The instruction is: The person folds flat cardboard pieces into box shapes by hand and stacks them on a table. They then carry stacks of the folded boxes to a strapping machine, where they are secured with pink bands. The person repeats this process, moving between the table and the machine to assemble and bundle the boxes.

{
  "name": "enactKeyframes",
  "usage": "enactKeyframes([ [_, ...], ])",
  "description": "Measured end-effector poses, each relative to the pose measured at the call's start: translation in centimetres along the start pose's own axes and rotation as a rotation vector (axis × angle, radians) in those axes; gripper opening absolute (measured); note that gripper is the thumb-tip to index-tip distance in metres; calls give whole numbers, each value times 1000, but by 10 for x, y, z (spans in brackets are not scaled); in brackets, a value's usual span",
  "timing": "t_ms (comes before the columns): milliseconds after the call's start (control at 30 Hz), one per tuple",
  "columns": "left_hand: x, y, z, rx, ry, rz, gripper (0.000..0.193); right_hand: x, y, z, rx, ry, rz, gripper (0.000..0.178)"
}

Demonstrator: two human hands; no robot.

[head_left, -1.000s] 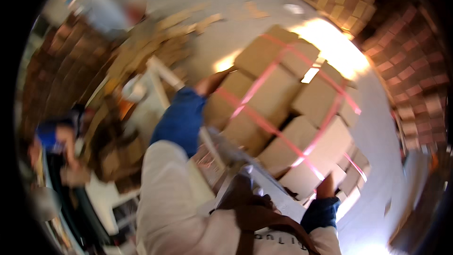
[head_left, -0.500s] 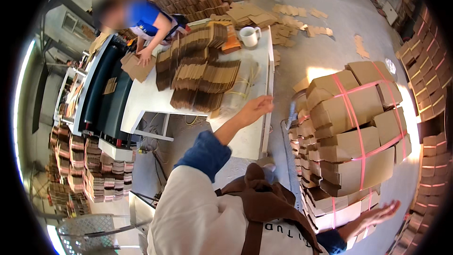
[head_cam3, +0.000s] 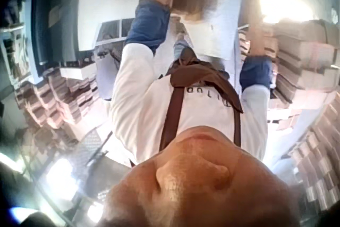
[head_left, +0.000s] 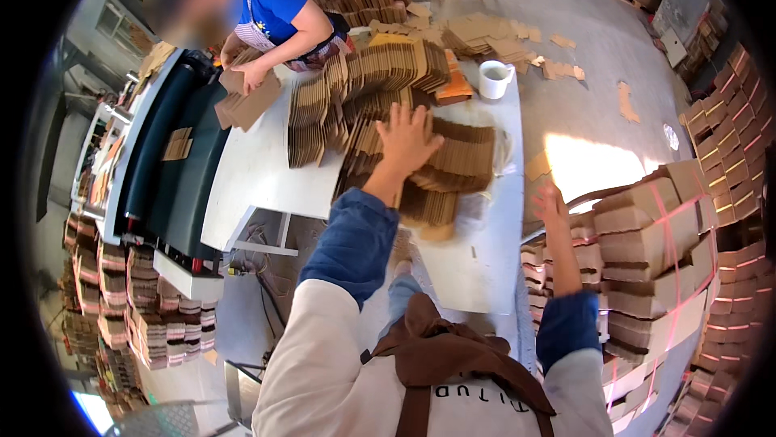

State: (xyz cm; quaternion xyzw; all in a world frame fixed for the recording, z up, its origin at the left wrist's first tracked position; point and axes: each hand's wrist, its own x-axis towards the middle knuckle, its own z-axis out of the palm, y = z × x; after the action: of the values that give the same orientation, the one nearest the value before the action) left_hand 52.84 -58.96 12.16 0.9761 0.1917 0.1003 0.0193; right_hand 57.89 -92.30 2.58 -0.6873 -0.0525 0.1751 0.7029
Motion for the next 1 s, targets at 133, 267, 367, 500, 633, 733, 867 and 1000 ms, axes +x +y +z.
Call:
enactKeyframes([
  [133, 51, -79, 53, -99, -19, 129, 91, 126, 46, 120, 169, -26, 340, 63],
  [267, 60, -206, 41, -308, 21, 38, 100, 140, 19, 236, -116, -56, 161, 57],
  [367, 74, -348, 70, -1038, -39, -77, 107, 145, 1, 297, -184, -175, 89, 55],
  [500, 61, -409, 92, -1277, -598, -46, 135, 171, 0, 341, -76, -123, 313, 60],
  [633, 84, -431, 117, -949, -536, 284, 141, 185, 121, 307, -610, -190, -74, 64],
  [733, 98, -432, 150, -822, -348, 426, 142, 196, 189, 305, -315, -251, -137, 55],
  [867, 72, -420, 138, -842, -344, 299, 138, 164, 170, 325, 197, -236, 183, 51],
  [1000, 3, -401, 96, -979, -343, 159, 134, 125, 128, 324, 272, -296, 148, 52],
])
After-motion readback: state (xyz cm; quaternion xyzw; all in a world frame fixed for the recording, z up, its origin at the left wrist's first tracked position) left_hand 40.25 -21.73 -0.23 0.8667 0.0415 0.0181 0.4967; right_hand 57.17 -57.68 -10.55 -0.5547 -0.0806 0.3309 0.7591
